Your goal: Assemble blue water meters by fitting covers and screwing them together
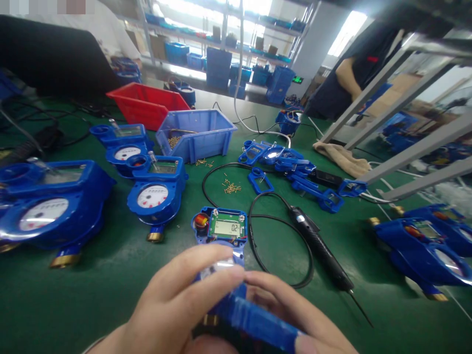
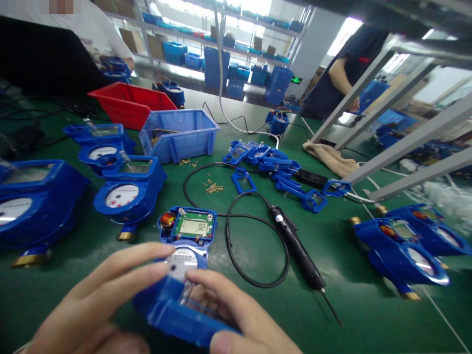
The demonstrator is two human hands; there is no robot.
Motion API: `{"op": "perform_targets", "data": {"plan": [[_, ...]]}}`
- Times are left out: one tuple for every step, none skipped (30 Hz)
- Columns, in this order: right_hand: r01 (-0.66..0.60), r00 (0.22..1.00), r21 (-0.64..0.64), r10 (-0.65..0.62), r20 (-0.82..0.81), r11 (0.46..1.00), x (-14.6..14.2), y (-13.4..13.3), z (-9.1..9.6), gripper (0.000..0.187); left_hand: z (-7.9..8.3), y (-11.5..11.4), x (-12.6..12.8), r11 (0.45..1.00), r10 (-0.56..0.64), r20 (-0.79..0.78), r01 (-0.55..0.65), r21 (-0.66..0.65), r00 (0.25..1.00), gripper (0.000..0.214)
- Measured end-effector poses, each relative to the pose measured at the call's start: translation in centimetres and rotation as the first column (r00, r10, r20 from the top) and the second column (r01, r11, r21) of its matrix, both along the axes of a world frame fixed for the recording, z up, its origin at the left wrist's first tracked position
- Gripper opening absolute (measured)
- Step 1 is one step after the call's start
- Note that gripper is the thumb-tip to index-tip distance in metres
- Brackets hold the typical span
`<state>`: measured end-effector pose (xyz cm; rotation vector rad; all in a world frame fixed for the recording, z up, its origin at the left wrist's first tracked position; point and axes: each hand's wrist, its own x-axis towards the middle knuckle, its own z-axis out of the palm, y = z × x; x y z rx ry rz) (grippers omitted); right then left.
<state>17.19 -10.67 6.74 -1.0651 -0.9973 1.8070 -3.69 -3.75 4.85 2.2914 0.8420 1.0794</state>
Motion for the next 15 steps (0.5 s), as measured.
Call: {"op": "perform_targets", "data": {"plan": [[0.023, 0.999, 0.042, -0.025, 0.037, 0.999, 0.6, 0.4, 0.0, 0.058, -0.5, 0.7, -0.2, 0.996, 0.040, 0.045, -0.037, -0.079, 0.998, 0.039], [0.054, 0.995, 0.091, -0.061, 0.082, 0.994, 1.3, 0.9, 0.0, 0.059, -1.1, 1.6, -0.3, 0.980, 0.105, 0.073, -0.091, -0.174, 0.992, 0.044], [0.099, 0.986, 0.145, -0.117, 0.120, 0.984, 1.9, 1.5, 0.0, 0.060, -1.8, 2.5, -0.1, 0.943, 0.202, 0.086, -0.170, -0.285, 0.976, 0.048], [0.160, 0.971, 0.203, -0.191, 0.143, 0.966, 2.4, 2.3, 0.1, 0.062, -2.5, 3.5, 0.1, 0.886, 0.281, 0.095, -0.220, -0.408, 0.955, 0.052], [0.215, 0.953, 0.262, -0.261, 0.154, 0.941, 2.7, 3.1, 0.1, 0.064, -3.2, 4.5, 0.5, 0.819, 0.321, 0.099, -0.223, -0.529, 0.942, 0.058], [0.259, 0.934, 0.318, -0.320, 0.157, 0.912, 2.9, 4.0, 0.2, 0.068, -3.9, 5.4, 1.0, 0.758, 0.340, 0.110, -0.203, -0.620, 0.934, 0.062], [0.288, 0.918, 0.363, -0.364, 0.161, 0.886, 3.0, 4.9, 0.3, 0.072, -4.4, 6.2, 1.5, 0.693, 0.334, 0.124, -0.155, -0.704, 0.934, 0.064], [0.304, 0.903, 0.395, -0.394, 0.170, 0.867, 3.0, 5.8, 0.4, 0.076, -4.9, 6.7, 1.9, 0.620, 0.315, 0.154, -0.081, -0.780, 0.937, 0.064], [0.314, 0.890, 0.418, -0.417, 0.182, 0.853, 2.9, 6.7, 0.5, 0.078, -5.2, 7.1, 2.2, 0.547, 0.293, 0.197, 0.005, -0.837, 0.936, 0.062], [0.323, 0.880, 0.433, -0.436, 0.192, 0.842, 2.7, 7.5, 0.6, 0.078, -5.4, 7.3, 2.4, 0.477, 0.275, 0.246, 0.090, -0.874, 0.929, 0.059], [0.335, 0.871, 0.443, -0.452, 0.191, 0.832, 2.5, 8.2, 0.6, 0.077, -5.5, 7.4, 2.5, 0.424, 0.267, 0.293, 0.162, -0.891, 0.918, 0.056], [0.351, 0.866, 0.446, -0.466, 0.180, 0.824, 2.3, 8.8, 0.7, 0.075, -5.6, 7.3, 2.5, 0.395, 0.268, 0.328, 0.207, -0.895, 0.906, 0.053], [0.364, 0.867, 0.447, -0.473, 0.158, 0.817, 2.1, 9.4, 0.6, 0.072, -5.7, 7.2, 2.4, 0.395, 0.280, 0.343, 0.218, -0.892, 0.897, 0.050], [0.373, 0.873, 0.449, -0.471, 0.128, 0.812, 1.8, 9.8, 0.6, 0.069, -5.7, 7.0, 2.2, 0.409, 0.296, 0.341, 0.204, -0.889, 0.892, 0.049], [0.381, 0.879, 0.451, -0.468, 0.094, 0.807, 1.6, 10.0, 0.4, 0.065, -5.8, 6.8, 2.0, 0.425, 0.315, 0.327, 0.176, -0.888, 0.891, 0.048]]}}
